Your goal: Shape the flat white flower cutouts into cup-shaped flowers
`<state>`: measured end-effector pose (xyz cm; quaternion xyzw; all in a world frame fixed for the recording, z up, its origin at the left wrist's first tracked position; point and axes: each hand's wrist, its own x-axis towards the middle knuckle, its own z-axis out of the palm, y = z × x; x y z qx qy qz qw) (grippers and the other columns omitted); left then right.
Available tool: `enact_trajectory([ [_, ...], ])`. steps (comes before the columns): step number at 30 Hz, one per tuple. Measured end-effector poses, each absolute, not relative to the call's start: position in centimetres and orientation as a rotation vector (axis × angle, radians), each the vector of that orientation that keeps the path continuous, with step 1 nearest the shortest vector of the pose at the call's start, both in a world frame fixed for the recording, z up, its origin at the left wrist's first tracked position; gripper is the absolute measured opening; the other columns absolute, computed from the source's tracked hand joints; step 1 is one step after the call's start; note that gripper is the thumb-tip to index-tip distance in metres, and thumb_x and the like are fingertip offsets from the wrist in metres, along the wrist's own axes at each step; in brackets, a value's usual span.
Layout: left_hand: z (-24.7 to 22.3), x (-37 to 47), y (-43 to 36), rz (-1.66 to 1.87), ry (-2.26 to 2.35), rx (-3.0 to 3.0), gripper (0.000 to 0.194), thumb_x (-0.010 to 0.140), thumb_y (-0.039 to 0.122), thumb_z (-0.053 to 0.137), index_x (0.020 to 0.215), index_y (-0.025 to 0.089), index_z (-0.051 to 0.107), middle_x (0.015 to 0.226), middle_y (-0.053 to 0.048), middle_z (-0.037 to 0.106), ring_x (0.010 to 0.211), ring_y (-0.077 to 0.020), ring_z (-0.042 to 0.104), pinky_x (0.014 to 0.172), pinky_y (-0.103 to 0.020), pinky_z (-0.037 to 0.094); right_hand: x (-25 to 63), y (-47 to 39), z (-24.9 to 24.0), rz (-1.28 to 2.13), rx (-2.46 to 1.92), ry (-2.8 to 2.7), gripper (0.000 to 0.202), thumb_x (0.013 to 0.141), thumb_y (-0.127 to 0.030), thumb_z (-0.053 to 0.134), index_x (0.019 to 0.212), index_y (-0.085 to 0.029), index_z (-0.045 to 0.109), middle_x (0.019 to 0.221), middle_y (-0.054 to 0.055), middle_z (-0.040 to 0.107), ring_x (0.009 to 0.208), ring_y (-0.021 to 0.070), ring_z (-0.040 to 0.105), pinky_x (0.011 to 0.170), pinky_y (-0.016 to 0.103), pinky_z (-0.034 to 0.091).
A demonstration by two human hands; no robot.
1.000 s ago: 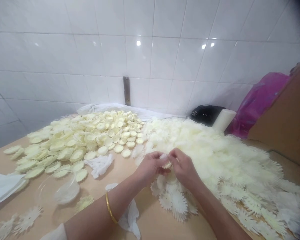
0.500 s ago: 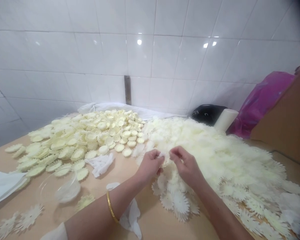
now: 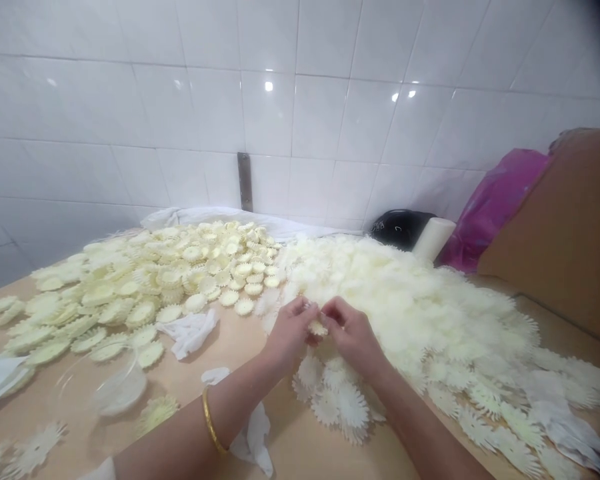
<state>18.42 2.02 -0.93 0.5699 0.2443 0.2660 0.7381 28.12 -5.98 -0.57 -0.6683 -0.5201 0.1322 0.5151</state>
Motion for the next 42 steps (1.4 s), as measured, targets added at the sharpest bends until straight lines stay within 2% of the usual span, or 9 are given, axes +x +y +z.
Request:
enact_trajectory([
  [2,-0.9,18.5,1.6,0.594,0.544,1.271,0.025,0.068,0.037,0.059,0.076,0.017,0.048,0.07,0.001,0.051,0.05,-0.0061,0.051,0.05,-0.021,0.042,27.9,-6.0,-0.7,0.147,-1.682,-1.25,0.016,0.08,-0.022,0.039,0.066,-0.019,0.044,0.059,-0.002,0.045,0.054,0.0122,0.042,0.049,0.023,0.034],
  [6,-1.2,18.9,1.1,0.556,0.578,1.213,0.036,0.063,0.02,0.063,0.095,0.017,0.046,0.062,0.001,0.053,0.053,-0.0114,0.055,0.053,-0.025,0.045,27.6,-5.9,-1.0,0.014,-1.725,-1.205,0.015,0.078,-0.019,0.038,0.064,-0.019,0.042,0.058,-0.002,0.044,0.053,0.0124,0.042,0.049,0.023,0.033],
  [12,-0.9,19.0,1.3,0.564,0.54,1.18,0.013,0.061,0.011,0.059,0.067,0.013,0.047,0.05,0.0,0.051,0.043,-0.0091,0.05,0.044,-0.021,0.041,27.6,-5.7,-1.3,-0.016,-1.754,-1.108,0.015,0.079,-0.024,0.037,0.064,-0.02,0.037,0.055,-0.003,0.043,0.05,0.0124,0.042,0.047,0.023,0.033],
  [14,-0.4,18.7,1.4,0.488,0.542,1.182,0.015,0.061,0.012,0.059,0.068,0.013,0.045,0.048,-0.001,0.052,0.04,-0.0101,0.05,0.04,-0.021,0.038,27.9,-5.8,-1.2,0.029,-1.76,-1.058,0.016,0.079,-0.025,0.038,0.064,-0.02,0.038,0.054,-0.003,0.044,0.048,0.0125,0.043,0.047,0.024,0.034],
  [20,-0.3,18.6,1.5,0.433,0.672,1.092,0.038,0.061,0.011,0.058,0.095,0.012,0.04,0.045,0.001,0.053,0.035,-0.0106,0.047,0.036,-0.02,0.032,29.1,-5.9,-0.8,0.244,-1.592,-1.122,0.015,0.079,-0.032,0.045,0.072,-0.019,0.045,0.063,-0.001,0.05,0.058,0.0134,0.051,0.057,0.026,0.043],
  [24,-1.1,18.8,1.7,0.469,0.62,1.235,0.013,0.062,0.015,0.057,0.071,0.013,0.047,0.043,0.002,0.05,0.033,-0.0084,0.043,0.034,-0.02,0.031,28.8,-6.0,-0.4,0.283,-1.522,-1.205,0.02,0.079,-0.035,0.048,0.089,-0.018,0.05,0.077,0.003,0.055,0.068,0.0151,0.054,0.063,0.027,0.045],
  [27,-1.1,18.7,1.9,0.502,0.579,1.285,0.016,0.064,0.023,0.058,0.058,0.014,0.046,0.04,0.003,0.045,0.033,-0.0076,0.043,0.034,-0.019,0.031,28.3,-6.1,-0.2,0.231,-1.52,-1.341,0.021,0.075,-0.033,0.054,0.09,-0.018,0.055,0.084,0.005,0.056,0.077,0.0173,0.054,0.069,0.029,0.044],
  [34,-0.9,18.5,1.9,0.446,0.529,1.257,0.012,0.063,0.021,0.059,0.065,0.013,0.051,0.047,0.0,0.051,0.036,-0.0076,0.046,0.037,-0.019,0.035,28.2,-6.2,0.0,0.523,-1.392,-1.201,0.017,0.075,-0.035,0.054,0.075,-0.018,0.052,0.064,-0.001,0.054,0.054,0.0134,0.055,0.056,0.027,0.046],
  [42,-0.6,18.5,2.3,0.403,0.433,1.371,0.009,0.065,0.019,0.057,0.065,0.012,0.051,0.054,-0.003,0.054,0.042,-0.0102,0.052,0.041,-0.022,0.042,28.7,-6.2,-0.1,0.431,-1.481,-1.249,0.017,0.076,-0.036,0.052,0.075,-0.018,0.052,0.068,0.0,0.055,0.057,0.013,0.053,0.056,0.025,0.044],
])
